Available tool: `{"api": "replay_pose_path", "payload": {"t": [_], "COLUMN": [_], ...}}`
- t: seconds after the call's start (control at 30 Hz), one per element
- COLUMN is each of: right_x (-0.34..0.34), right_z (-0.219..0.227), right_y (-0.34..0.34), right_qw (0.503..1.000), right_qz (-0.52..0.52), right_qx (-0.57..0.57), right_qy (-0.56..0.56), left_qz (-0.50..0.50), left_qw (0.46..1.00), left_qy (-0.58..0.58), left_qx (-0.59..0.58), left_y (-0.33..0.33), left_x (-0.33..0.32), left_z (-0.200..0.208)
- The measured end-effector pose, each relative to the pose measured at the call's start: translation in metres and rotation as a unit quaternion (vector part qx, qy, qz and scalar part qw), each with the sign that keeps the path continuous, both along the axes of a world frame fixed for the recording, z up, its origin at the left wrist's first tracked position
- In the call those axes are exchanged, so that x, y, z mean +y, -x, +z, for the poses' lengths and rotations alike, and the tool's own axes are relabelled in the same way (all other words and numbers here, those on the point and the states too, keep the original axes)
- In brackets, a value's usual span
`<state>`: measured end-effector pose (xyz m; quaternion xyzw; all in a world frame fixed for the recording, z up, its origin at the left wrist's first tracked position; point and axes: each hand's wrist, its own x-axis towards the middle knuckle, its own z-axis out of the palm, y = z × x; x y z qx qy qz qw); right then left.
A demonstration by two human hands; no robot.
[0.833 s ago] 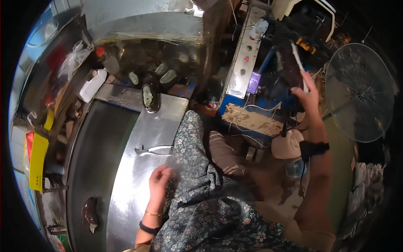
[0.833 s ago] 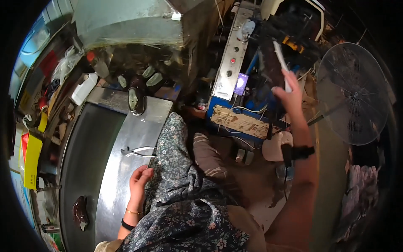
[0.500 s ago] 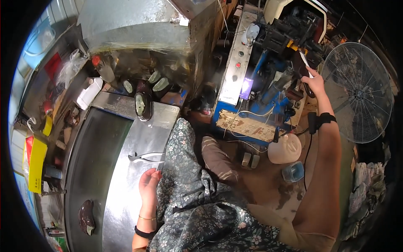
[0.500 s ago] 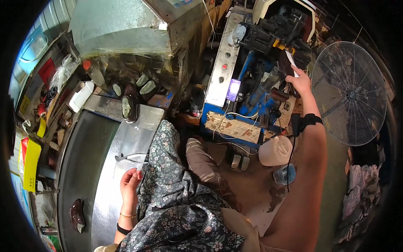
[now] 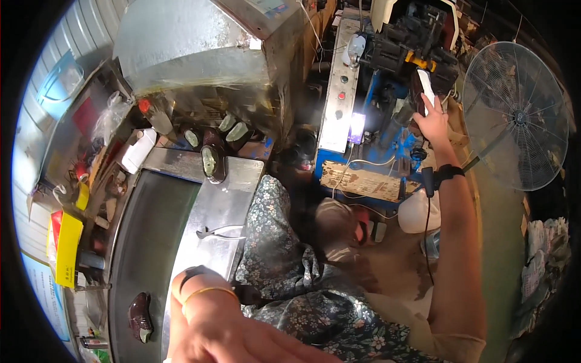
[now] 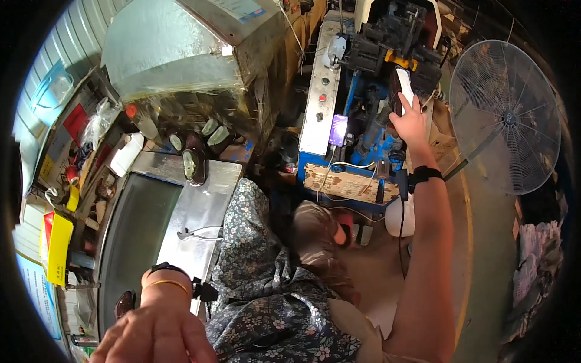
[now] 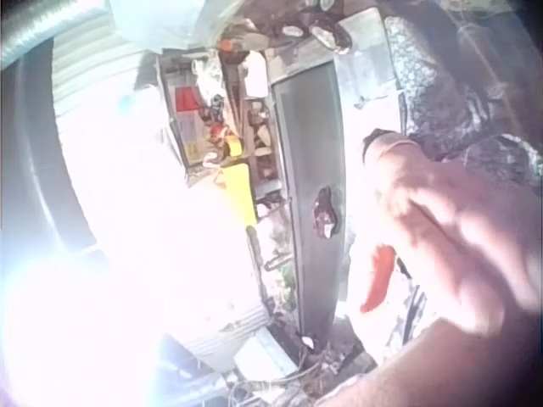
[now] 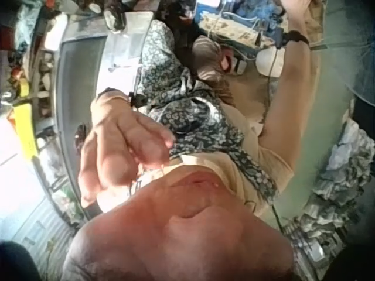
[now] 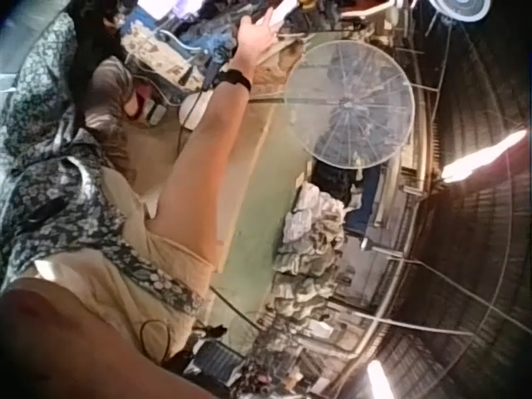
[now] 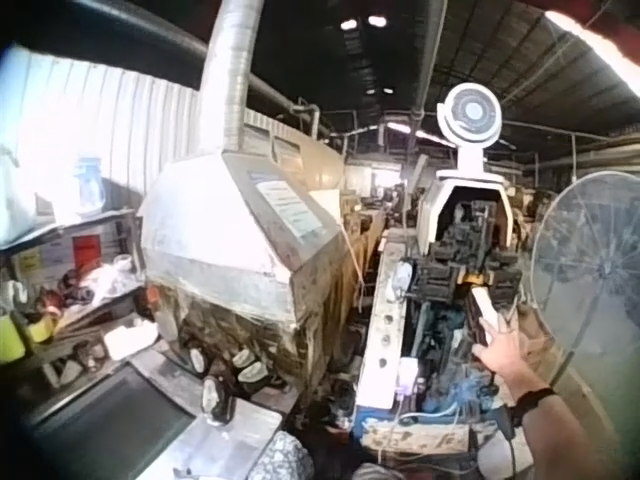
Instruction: Adjusting shoe uppers on soles using pliers at a manufacturing station.
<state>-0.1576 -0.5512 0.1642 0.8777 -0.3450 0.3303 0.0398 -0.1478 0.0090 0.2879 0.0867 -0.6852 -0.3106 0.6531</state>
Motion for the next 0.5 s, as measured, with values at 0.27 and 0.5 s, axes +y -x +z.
{"api": "replay_pose_path", "payload": {"t": [0.27,0.5], "right_x": [-0.015,-0.079], "right_z": [0.0,0.016], "right_y": [-0.007,-0.049], "right_qw": [1.0,0.993], "right_qz": [-0.014,-0.053], "right_qx": [0.006,0.092], "right_qy": [-0.018,-0.061], "left_qz": [-0.001,0.048], "left_qw": [0.989,0.991], "left_qy": [0.123,0.094], "left_qx": [0.081,0.082], "left_y": [0.036,0.02], "left_x": [-0.031,-0.049], "left_z": [-0.025,-0.014]}}
